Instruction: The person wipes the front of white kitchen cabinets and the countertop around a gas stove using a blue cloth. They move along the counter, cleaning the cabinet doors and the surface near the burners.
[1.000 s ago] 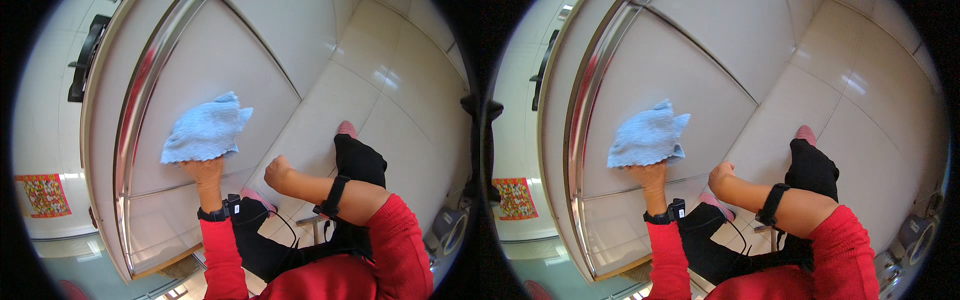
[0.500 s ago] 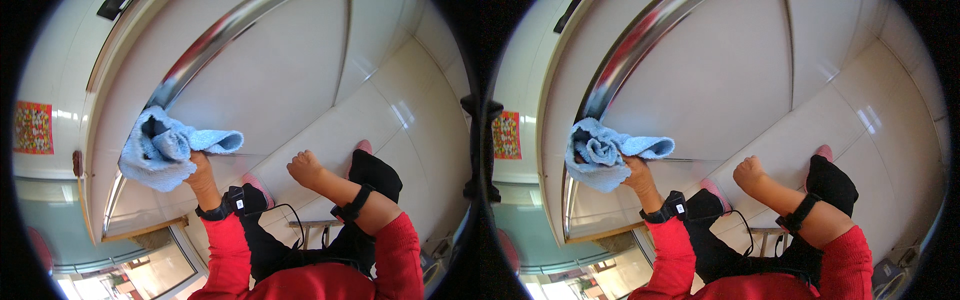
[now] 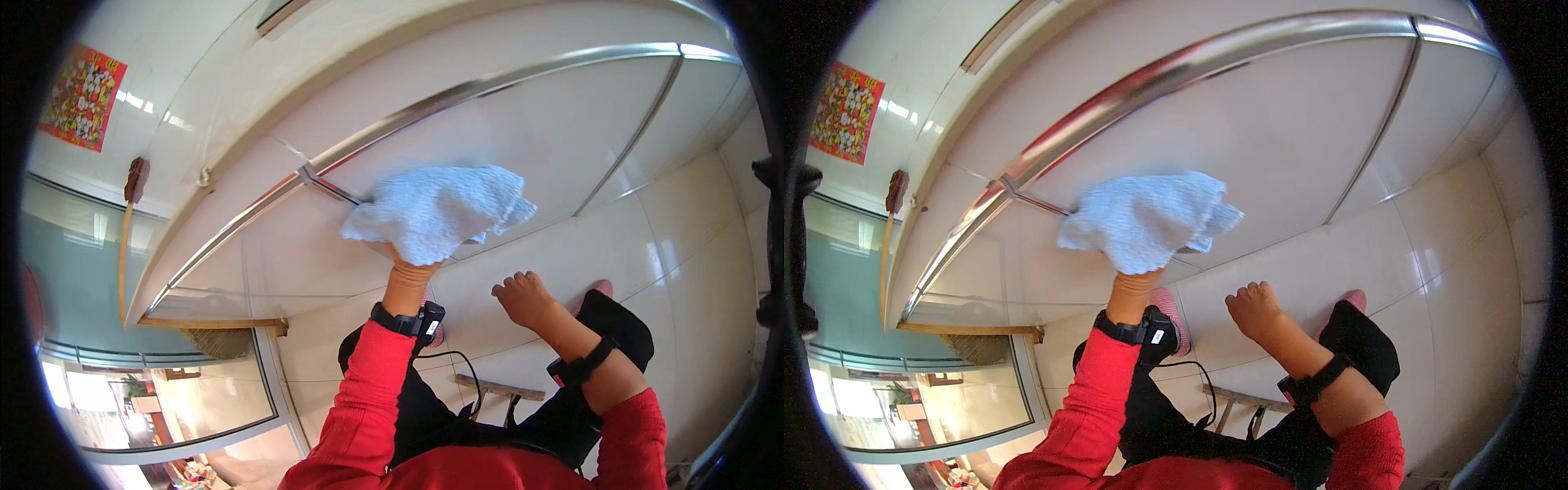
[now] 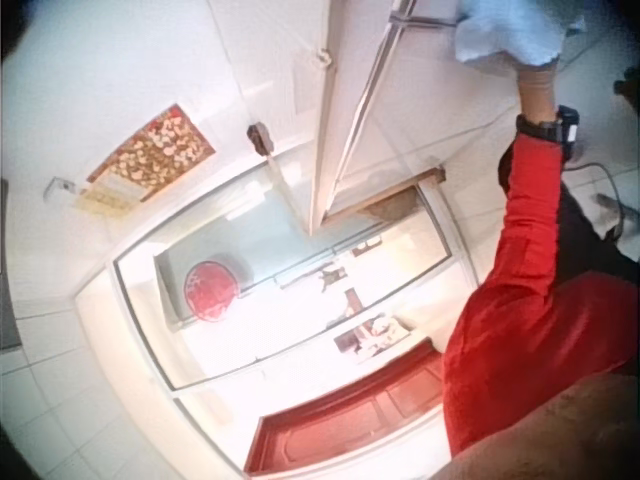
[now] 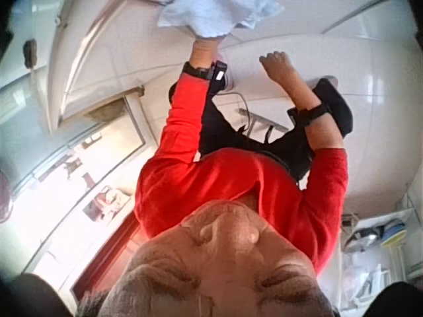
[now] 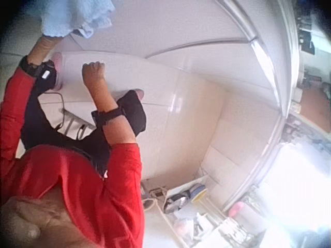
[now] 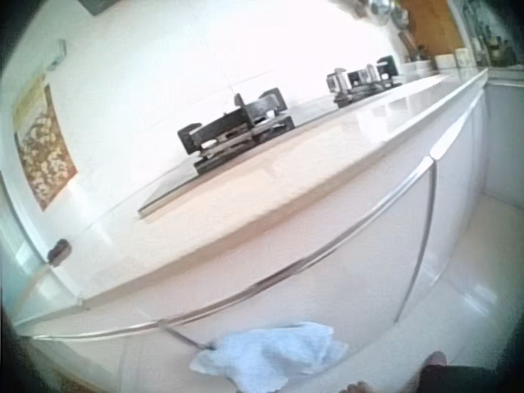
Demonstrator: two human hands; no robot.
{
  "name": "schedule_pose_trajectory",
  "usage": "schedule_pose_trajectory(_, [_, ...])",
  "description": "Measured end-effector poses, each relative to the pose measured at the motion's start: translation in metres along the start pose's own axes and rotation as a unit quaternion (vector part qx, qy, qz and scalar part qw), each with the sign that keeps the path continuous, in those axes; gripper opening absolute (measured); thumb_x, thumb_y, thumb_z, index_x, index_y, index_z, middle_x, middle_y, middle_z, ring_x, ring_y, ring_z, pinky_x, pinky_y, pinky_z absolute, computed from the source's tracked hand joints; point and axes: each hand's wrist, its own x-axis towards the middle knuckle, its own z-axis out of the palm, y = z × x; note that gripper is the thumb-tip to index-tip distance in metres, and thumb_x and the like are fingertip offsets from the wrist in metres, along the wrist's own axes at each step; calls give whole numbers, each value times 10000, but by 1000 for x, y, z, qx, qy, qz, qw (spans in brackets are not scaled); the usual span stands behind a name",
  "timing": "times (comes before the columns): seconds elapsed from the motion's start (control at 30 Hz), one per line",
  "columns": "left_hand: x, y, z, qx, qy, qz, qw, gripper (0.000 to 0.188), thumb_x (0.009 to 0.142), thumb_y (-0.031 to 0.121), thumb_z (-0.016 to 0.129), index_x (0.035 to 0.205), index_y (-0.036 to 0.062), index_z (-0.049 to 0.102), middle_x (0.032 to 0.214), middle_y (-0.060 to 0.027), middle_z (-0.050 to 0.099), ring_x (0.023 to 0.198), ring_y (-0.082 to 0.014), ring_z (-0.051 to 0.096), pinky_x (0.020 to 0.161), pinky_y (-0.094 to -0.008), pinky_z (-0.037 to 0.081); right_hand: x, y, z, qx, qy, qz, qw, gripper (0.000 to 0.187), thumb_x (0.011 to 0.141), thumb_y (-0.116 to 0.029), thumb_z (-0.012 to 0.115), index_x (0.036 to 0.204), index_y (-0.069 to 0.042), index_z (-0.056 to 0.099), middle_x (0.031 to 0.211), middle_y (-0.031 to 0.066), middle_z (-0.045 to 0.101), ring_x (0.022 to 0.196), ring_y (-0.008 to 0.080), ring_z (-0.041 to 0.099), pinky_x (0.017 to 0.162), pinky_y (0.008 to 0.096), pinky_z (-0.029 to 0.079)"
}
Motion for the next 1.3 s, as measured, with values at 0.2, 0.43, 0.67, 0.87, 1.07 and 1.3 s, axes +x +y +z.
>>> schedule_pose_trajectory(0.2, [7, -8, -11, 751, 119, 157, 630, 737, 947, 572, 423, 1523, 148, 247, 1551, -80, 324, 1420, -302, 291, 1170, -517, 211, 1, 4, 5, 2, 21, 3, 1000, 287, 867, -134, 566, 1126, -185, 679, 920, 49, 682, 908, 247, 647, 774, 396, 481])
schedule_pose_trajectory(0.43, [14, -9, 11, 656, 39, 161, 736, 722, 895, 550, 516, 1465, 139, 354, 1490, -112, 397, 1338, -324, 387, 1111, -543, 291, -1, 7, 8, 12, 23, 3, 1000, 278, 846, -145, 597, 1116, -170, 660, 953, 62, 680, 946, 250, 640, 802, 399, 481])
schedule_pose_trajectory(0.67, [22, -57, 77, -759, 22, -338, 557, 464, 895, 280, 648, 1296, 50, 608, 1239, -186, 638, 1115, -366, 623, 971, -540, 466, -3, 8, 12, 15, 44, -6, 999, 190, 853, -145, 586, 1029, -144, 660, 917, 61, 674, 907, 245, 645, 778, 398, 484])
schedule_pose_trajectory(0.87, [29, -69, 99, -835, 21, -429, 343, 471, 895, 198, 652, 1242, -88, 512, 1202, -236, 617, 1068, -373, 625, 983, -483, 455, -3, 6, 14, 7, 37, -9, 999, 218, 874, -153, 565, 1072, -154, 658, 917, 55, 671, 915, 243, 642, 783, 400, 481])
schedule_pose_trajectory(1.07, [17, -32, 53, -873, 5, -349, 339, 623, 879, 304, 675, 1415, 70, 459, 1404, -176, 504, 1291, -376, 474, 1114, -515, 331, -2, 8, 19, 14, 53, -14, 998, 236, 883, -155, 556, 1097, -170, 654, 903, 50, 664, 912, 245, 641, 785, 405, 481])
schedule_pose_trajectory(1.3, [37, -34, 18, -956, -106, -238, -131, 788, 852, 545, 600, 1491, 165, 337, 1486, -118, 417, 1366, -360, 382, 1145, -544, 265, -1, 9, 8, 41, -2, 7, 999, 341, 845, -186, 631, 1186, -192, 650, 1009, 86, 690, 976, 295, 650, 868, 444, 501])
